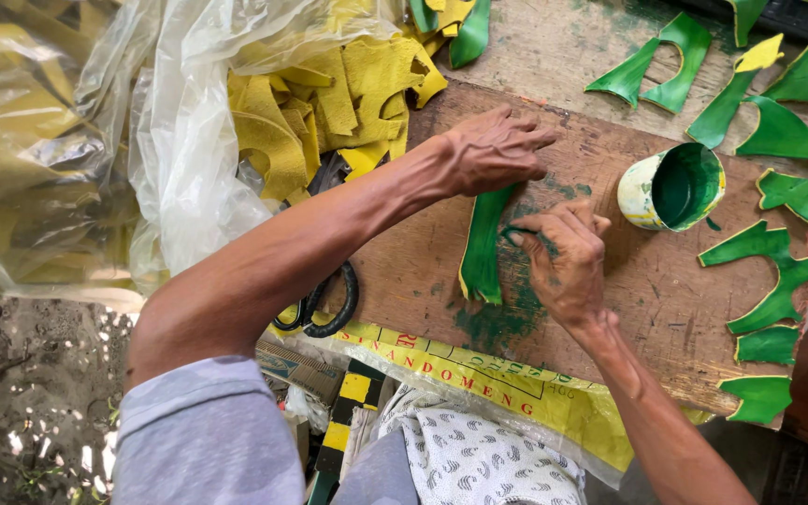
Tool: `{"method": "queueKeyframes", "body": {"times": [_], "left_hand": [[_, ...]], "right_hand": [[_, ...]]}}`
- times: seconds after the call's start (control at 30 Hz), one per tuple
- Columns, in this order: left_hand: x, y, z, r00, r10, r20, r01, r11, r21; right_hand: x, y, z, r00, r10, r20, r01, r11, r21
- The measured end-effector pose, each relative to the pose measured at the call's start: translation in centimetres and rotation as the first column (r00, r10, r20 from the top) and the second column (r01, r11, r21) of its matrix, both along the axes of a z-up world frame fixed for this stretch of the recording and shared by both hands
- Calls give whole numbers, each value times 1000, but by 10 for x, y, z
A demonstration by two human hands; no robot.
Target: The person paints yellow foam cutouts green using a small brush and a paint can. They pick up individual cutouts from a pile, apply green paint to the surface, and place the finished pieces onto a black mat. The process is repeated continuously throughout the clip.
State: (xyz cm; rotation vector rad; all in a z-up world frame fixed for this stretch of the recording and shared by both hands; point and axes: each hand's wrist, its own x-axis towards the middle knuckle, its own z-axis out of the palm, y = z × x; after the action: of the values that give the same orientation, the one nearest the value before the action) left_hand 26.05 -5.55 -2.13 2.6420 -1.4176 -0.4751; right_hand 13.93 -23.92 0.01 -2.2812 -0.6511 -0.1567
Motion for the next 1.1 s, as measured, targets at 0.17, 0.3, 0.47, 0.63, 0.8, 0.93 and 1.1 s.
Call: {"method": "queueKeyframes", "body": {"times": [0.17,0.3,0.47,0.63,0.8,0.93,1.1], "left_hand": [[12,-2,-11,998,-10,55,13,998,-58],[17,4,-17,998,-4,67,14,987,-159],[19,5,-23,993,6,117,22,970,-241],[18,-2,-16,999,25,22,-21,986,-166],[18,-1,-25,988,17,151,17,975,-223],[18,-3,-30,993,-22,120,53,963,-263],[15,-2,-20,995,33,92,-11,973,-229]], "right_hand": [[21,15,-14,992,79,103,-73,995,-63],[20,16,-24,982,160,101,-151,984,-91],[-26,-8,-4,963,268,4,-267,962,-61],[29,16,-25,979,131,159,-122,990,-65],[-47,7,-11,950,311,34,-306,946,-106],[-17,-4,-1,993,104,55,-103,994,-22],[22,28,-11,984,102,147,-91,993,-76]]}}
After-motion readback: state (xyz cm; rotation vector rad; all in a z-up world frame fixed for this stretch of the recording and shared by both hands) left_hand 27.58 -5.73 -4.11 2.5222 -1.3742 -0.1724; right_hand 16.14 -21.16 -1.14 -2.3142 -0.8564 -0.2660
